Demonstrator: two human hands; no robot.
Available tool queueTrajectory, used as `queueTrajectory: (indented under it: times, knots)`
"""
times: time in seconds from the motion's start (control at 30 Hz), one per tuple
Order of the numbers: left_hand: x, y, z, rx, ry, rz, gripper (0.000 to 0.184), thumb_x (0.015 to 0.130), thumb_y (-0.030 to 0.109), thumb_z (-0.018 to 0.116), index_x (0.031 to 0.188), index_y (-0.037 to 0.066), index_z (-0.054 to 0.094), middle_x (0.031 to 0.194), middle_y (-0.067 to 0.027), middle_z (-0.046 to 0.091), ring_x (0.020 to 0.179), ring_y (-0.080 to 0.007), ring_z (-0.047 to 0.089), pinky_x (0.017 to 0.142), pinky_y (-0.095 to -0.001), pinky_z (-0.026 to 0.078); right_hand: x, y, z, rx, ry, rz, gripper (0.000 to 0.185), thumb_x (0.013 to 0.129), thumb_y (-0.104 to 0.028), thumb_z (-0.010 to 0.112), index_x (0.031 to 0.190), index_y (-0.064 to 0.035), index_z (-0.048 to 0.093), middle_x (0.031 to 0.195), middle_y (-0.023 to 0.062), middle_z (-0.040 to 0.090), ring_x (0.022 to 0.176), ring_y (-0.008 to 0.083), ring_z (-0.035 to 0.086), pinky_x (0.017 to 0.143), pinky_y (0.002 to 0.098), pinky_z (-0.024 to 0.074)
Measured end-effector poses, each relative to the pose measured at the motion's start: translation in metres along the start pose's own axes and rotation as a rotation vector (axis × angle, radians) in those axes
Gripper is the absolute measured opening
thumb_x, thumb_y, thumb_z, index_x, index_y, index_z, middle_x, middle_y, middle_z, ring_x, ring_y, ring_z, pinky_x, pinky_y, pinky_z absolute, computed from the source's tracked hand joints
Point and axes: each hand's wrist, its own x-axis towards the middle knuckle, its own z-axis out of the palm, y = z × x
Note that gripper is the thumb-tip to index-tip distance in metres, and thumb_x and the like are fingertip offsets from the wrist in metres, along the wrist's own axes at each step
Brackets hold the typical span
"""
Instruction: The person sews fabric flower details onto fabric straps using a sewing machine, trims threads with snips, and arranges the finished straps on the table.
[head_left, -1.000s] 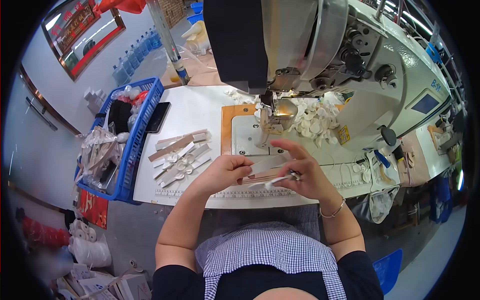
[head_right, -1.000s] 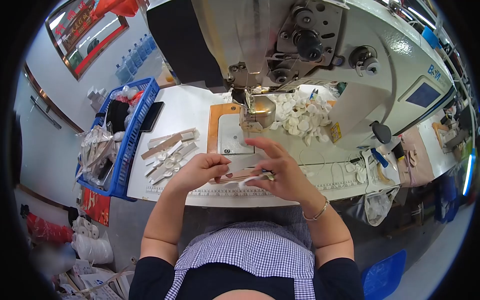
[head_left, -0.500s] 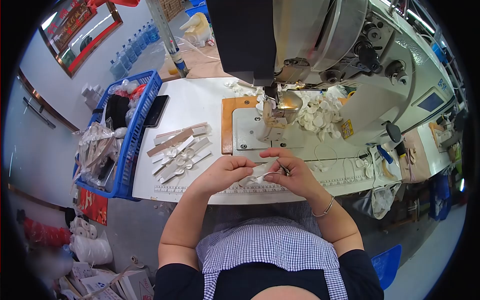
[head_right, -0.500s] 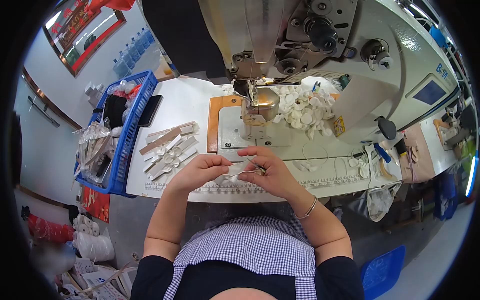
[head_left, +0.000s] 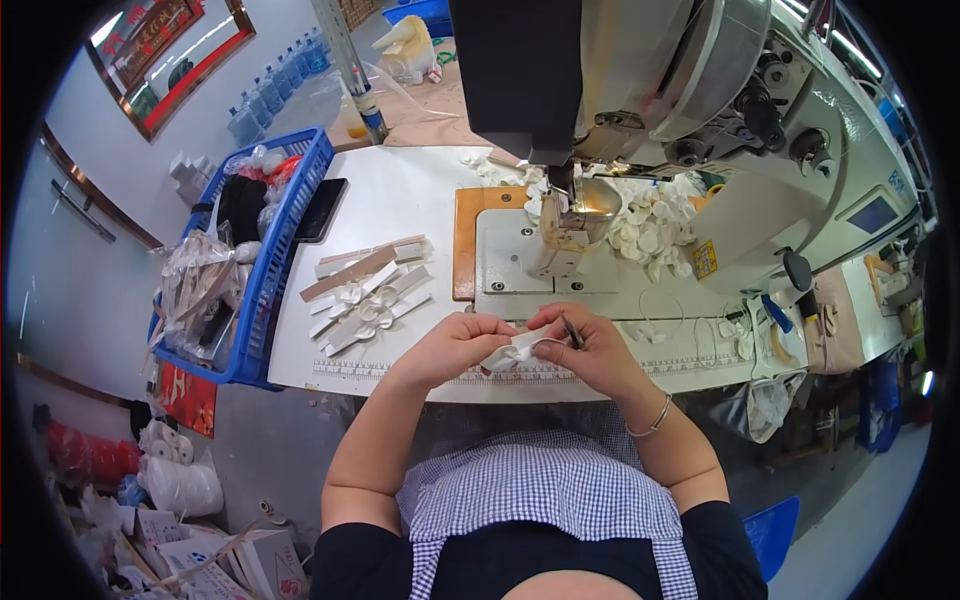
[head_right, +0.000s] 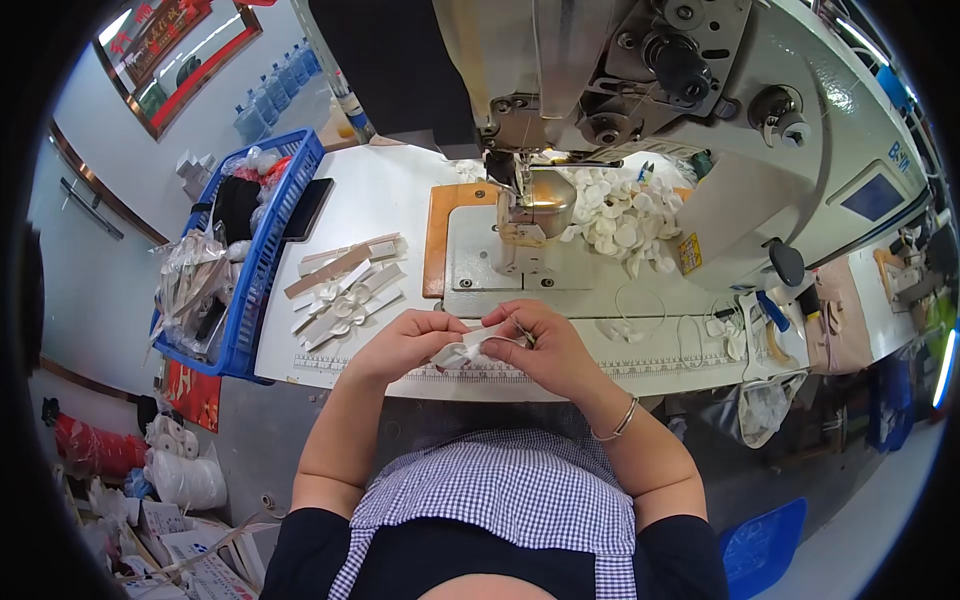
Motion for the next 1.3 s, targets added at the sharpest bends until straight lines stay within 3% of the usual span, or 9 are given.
queueTrajectory:
  times: [0.03, 0.3, 0.47, 0.53, 0.67, 0.73, 0.93, 1.07, 1.3]
  knots:
    - [-0.002, 0.003, -0.001, 0.045, 0.007, -0.004, 0.022, 0.086, 0.017, 0.053, 0.096, 0.001, 0.063, 0.066, 0.0048, 0.054, 0.052, -0.0014, 0.042, 0.046, -0.0167, 0.032, 0.0, 0.001, 0.0, 0.006, -0.004, 0.001, 0.013, 0.077, -0.011, 0.068, 0.076, -0.0025, 0.059, 0.103, 0.0065, 0.056, 0.08, 0.0077, 0.053, 0.069, 0.0216, 0.0441]
    - [-0.003, -0.005, -0.004, 0.105, -0.024, 0.044, 0.023, 0.087, 0.018, 0.055, 0.096, -0.002, 0.063, 0.078, -0.0009, 0.06, 0.067, -0.0038, 0.052, 0.058, -0.0183, 0.042, 0.0, 0.003, 0.004, -0.063, 0.041, -0.052, 0.012, 0.077, -0.011, 0.068, 0.076, -0.0024, 0.059, 0.098, 0.0038, 0.056, 0.075, 0.0075, 0.051, 0.067, 0.0211, 0.0424]
    - [-0.005, -0.004, -0.003, 0.198, -0.046, 0.071, 0.028, 0.076, 0.014, 0.066, 0.099, -0.002, 0.063, 0.081, -0.0035, 0.063, 0.073, -0.0062, 0.055, 0.066, -0.0207, 0.045, -0.002, 0.003, 0.007, -0.124, 0.063, -0.098, 0.012, 0.077, -0.01, 0.067, 0.077, -0.0027, 0.058, 0.095, 0.0034, 0.056, 0.075, 0.0085, 0.051, 0.066, 0.0214, 0.0421]
    - [-0.005, -0.005, -0.002, 0.227, -0.038, 0.093, 0.027, 0.076, 0.014, 0.065, 0.098, -0.002, 0.063, 0.08, -0.003, 0.063, 0.071, -0.0056, 0.055, 0.064, -0.0204, 0.045, -0.003, 0.002, 0.008, -0.169, 0.129, -0.121, 0.017, 0.074, -0.014, 0.07, 0.082, -0.0034, 0.06, 0.086, 0.0043, 0.059, 0.085, 0.0172, 0.052, 0.075, 0.0287, 0.0429]
    - [-0.003, -0.012, -0.002, 0.314, -0.02, 0.137, 0.027, 0.075, 0.014, 0.065, 0.098, -0.002, 0.063, 0.075, -0.0017, 0.062, 0.066, -0.0045, 0.051, 0.059, -0.0194, 0.042, -0.004, 0.005, 0.008, -0.198, 0.147, -0.193, 0.018, 0.073, -0.014, 0.07, 0.083, -0.0037, 0.06, 0.085, 0.005, 0.059, 0.085, 0.0192, 0.053, 0.075, 0.0304, 0.0432]
    - [-0.002, -0.016, -0.002, 0.32, -0.027, 0.147, 0.027, 0.076, 0.014, 0.065, 0.097, -0.002, 0.063, 0.074, -0.0013, 0.061, 0.064, -0.0044, 0.05, 0.058, -0.0192, 0.042, -0.006, 0.004, 0.006, -0.226, 0.12, -0.032, 0.015, 0.077, -0.011, 0.068, 0.077, -0.0034, 0.055, 0.09, 0.0049, 0.056, 0.08, 0.0136, 0.054, 0.07, 0.0259, 0.0446]
    - [-0.003, -0.013, 0.006, 0.329, -0.028, 0.17, 0.024, 0.078, 0.014, 0.065, 0.095, -0.002, 0.062, 0.068, 0.0006, 0.058, 0.06, -0.0033, 0.046, 0.054, -0.0192, 0.039, -0.003, 0.005, -0.011, -0.434, -0.078, -0.241, 0.017, 0.079, -0.016, 0.068, 0.079, -0.0034, 0.057, 0.073, 0.0029, 0.054, 0.069, 0.0144, 0.051, 0.064, 0.0275, 0.0422]
    - [0.003, -0.006, 0.0, 0.405, 0.06, 0.182, 0.023, 0.079, 0.017, 0.067, 0.091, -0.002, 0.061, 0.061, 0.0043, 0.049, 0.056, -0.0019, 0.039, 0.048, -0.0202, 0.033, -0.001, -0.003, -0.021, -0.313, -0.002, -0.144, 0.018, 0.078, -0.02, 0.068, 0.078, -0.0038, 0.059, 0.072, 0.008, 0.057, 0.072, 0.0209, 0.054, 0.063, 0.031, 0.0426]
    - [0.046, 0.058, -0.002, 0.543, 0.089, 0.251, 0.024, 0.079, 0.022, 0.067, 0.082, 0.0, 0.061, 0.059, 0.0047, 0.049, 0.055, -0.0015, 0.039, 0.048, -0.0202, 0.032, 0.028, -0.03, -0.056, -0.112, 0.13, -0.103, 0.018, 0.08, -0.017, 0.066, 0.073, -0.0019, 0.058, 0.064, 0.0003, 0.051, 0.061, 0.0069, 0.044, 0.056, 0.0234, 0.0384]
